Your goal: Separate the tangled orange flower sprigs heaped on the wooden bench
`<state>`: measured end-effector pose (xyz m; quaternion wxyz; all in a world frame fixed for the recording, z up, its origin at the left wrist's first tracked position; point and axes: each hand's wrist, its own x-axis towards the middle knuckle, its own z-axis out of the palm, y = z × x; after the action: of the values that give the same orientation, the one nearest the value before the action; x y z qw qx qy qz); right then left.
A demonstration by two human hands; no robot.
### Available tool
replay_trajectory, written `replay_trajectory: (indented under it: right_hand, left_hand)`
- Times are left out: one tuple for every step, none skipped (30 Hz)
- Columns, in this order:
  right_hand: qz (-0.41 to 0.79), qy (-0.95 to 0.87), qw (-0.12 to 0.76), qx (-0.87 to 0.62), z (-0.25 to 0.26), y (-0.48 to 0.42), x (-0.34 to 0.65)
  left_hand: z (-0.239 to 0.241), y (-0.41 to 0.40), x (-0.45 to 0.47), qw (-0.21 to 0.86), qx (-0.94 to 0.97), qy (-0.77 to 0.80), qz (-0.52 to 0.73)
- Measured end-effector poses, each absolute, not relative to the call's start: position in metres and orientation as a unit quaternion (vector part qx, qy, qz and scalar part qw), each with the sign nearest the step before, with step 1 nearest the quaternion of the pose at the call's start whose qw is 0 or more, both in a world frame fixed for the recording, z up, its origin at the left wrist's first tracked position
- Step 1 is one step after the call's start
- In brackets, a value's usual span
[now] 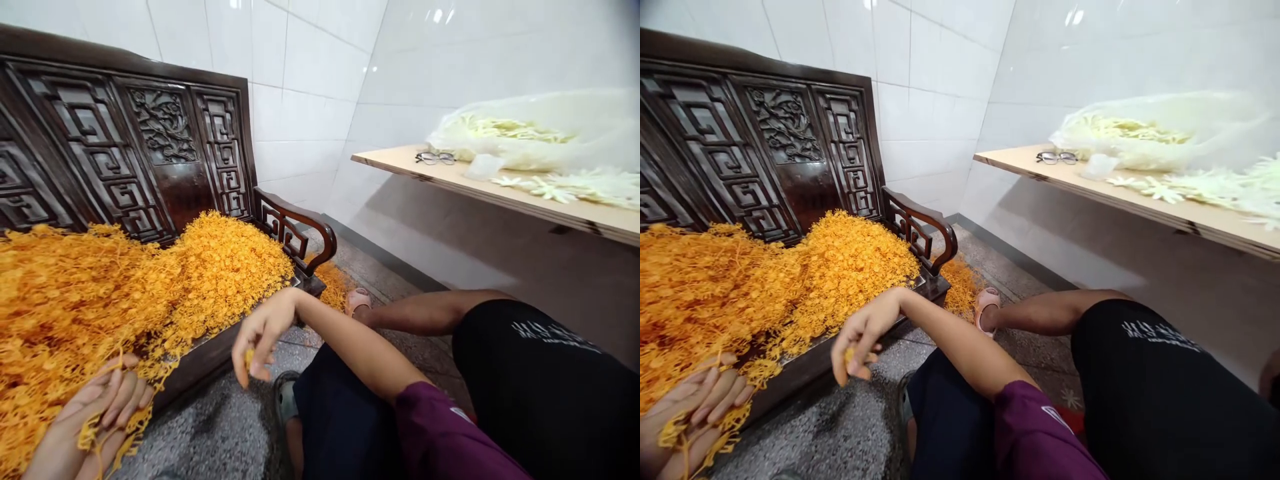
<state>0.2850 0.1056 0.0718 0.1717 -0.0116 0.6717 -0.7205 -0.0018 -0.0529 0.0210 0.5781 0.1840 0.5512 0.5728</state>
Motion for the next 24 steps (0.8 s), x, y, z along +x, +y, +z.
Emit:
replay_trajectory:
  right_hand:
    - [-0.778,0.625,0.061,0.015,0.077,0.110,0.282]
    - [-0.825,0.555,-0.083,0.067,0.081,0.116,0.278]
    - [-0.845,0.463,-0.231,0.132,0.082,0.123,0.273]
    - [-0.840,0.367,-0.349,0.197,0.080,0.129,0.268]
    - [-0.825,0.287,-0.416,0.252,0.076,0.134,0.264]
    - [-0.817,0.235,-0.438,0.293,0.071,0.137,0.261]
    - [-0.815,0.209,-0.435,0.321,0.065,0.137,0.259]
    - [-0.819,0.209,-0.416,0.337,0.060,0.135,0.258]
    - [-0.823,0.226,-0.394,0.342,0.054,0.131,0.257]
    - [-0.824,0.254,-0.373,0.342,0.050,0.125,0.257]
    - [-0.819,0.293,-0.360,0.338,0.047,0.118,0.256]
    - [-0.808,0.342,-0.350,0.330,0.045,0.111,0.254]
    - [-0.791,0.400,-0.337,0.317,0.044,0.103,0.251]
    - [-0.773,0.463,-0.315,0.297,0.043,0.094,0.248]
    - [-0.756,0.524,-0.285,0.268,0.043,0.085,0.244]
    - [-0.740,0.580,-0.251,0.231,0.044,0.076,0.240]
    - [-0.720,0.630,-0.220,0.194,0.046,0.067,0.237]
    - [-0.694,0.675,-0.194,0.161,0.049,0.059,0.234]
    - [-0.662,0.715,-0.176,0.141,0.053,0.051,0.233]
    - [-0.626,0.749,-0.168,0.137,0.057,0.043,0.233]
    - [-0.589,0.776,-0.170,0.147,0.061,0.037,0.234]
    - [-0.556,0.796,-0.176,0.164,0.065,0.031,0.235]
    - [-0.531,0.809,-0.180,0.177,0.068,0.027,0.237]
    - [-0.517,0.816,-0.181,0.181,0.069,0.023,0.238]
  left_hand:
    - [0.017,-0.052,-0.003,0.581,0.212,0.538,0.572]
    - [0.015,-0.052,-0.003,0.585,0.237,0.527,0.570]
    - [0.013,-0.052,-0.003,0.588,0.254,0.519,0.566]
    - [0.011,-0.051,-0.003,0.594,0.262,0.515,0.560]
    - [0.011,-0.051,-0.002,0.604,0.268,0.510,0.551]
    - [0.010,-0.051,-0.001,0.614,0.276,0.503,0.543]
    - [0.010,-0.051,0.000,0.622,0.283,0.496,0.536]
    - [0.011,-0.051,0.001,0.629,0.288,0.490,0.531]
    - [0.011,-0.051,0.002,0.631,0.288,0.489,0.528]
    - [0.011,-0.051,0.003,0.628,0.283,0.495,0.529]
    - [0.012,-0.051,0.004,0.620,0.270,0.507,0.534]
    - [0.013,-0.051,0.006,0.611,0.253,0.521,0.540]
    - [0.015,-0.051,0.008,0.601,0.235,0.534,0.546]
    - [0.017,-0.051,0.011,0.594,0.217,0.545,0.550]
    - [0.020,-0.051,0.015,0.586,0.202,0.553,0.557]
    - [0.024,-0.050,0.019,0.580,0.194,0.555,0.564]
    - [0.028,-0.050,0.024,0.578,0.194,0.553,0.568]
    - [0.031,-0.050,0.028,0.576,0.197,0.550,0.572]
    - [0.034,-0.049,0.032,0.572,0.204,0.549,0.575]
    - [0.036,-0.049,0.036,0.565,0.218,0.550,0.575]
    - [0.037,-0.048,0.039,0.555,0.236,0.555,0.574]
    - [0.036,-0.048,0.041,0.543,0.254,0.561,0.571]
    - [0.035,-0.047,0.042,0.529,0.269,0.568,0.571]
    - [0.033,-0.047,0.043,0.516,0.284,0.573,0.570]
